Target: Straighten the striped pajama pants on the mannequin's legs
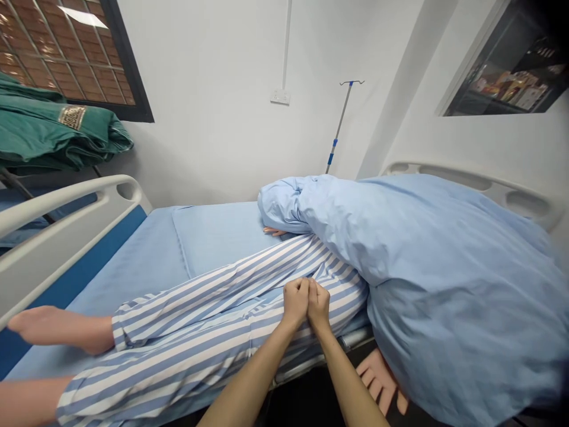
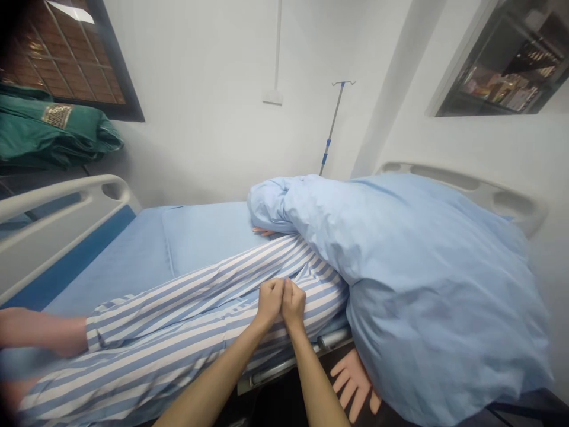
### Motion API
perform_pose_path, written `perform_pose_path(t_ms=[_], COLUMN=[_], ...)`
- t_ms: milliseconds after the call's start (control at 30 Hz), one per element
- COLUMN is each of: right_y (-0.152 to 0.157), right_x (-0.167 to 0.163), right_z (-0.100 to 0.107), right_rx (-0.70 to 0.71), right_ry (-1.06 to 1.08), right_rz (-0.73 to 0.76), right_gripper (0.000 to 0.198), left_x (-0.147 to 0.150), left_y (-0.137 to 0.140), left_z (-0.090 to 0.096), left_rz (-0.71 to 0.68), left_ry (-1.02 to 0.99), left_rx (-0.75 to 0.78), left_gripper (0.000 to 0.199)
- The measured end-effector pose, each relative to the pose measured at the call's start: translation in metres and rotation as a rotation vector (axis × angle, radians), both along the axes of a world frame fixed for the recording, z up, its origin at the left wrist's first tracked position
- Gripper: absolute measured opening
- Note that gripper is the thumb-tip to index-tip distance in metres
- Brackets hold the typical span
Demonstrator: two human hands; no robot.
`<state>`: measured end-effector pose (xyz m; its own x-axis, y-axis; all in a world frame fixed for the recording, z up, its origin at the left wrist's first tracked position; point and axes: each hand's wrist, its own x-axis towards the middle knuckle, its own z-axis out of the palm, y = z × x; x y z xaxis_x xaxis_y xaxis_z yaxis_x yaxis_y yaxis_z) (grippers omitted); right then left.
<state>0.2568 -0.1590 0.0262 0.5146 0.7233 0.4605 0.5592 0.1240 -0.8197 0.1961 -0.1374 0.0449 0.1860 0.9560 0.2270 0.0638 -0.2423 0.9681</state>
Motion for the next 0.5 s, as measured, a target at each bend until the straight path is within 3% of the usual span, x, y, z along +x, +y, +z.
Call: perform_pose_path(t_ms=[167,300,500], right_y=[-0.001,0.000,0.007], right_x=[0.003,0.001,0.017], right_z=[0.000,0.000,0.015], right_rx=[0.018,0.028,0.020], right_ry=[0.049,0.092,0.163], right_rz=[-0.024,0.001,0.036], right_gripper=[0.039,0.038,0.040], left_x=[0.013,0.010,0.012], left_y=[-0.002,-0.002,-0.002], left_z=[-0.007,-0.018,-0.015], left_rz=[0.133,0.139,0.154], left_ry=[0.012,0.088,0.176], left_rx=[0.004,0.033,0.064], left_gripper=[0.034,0.034,0.031])
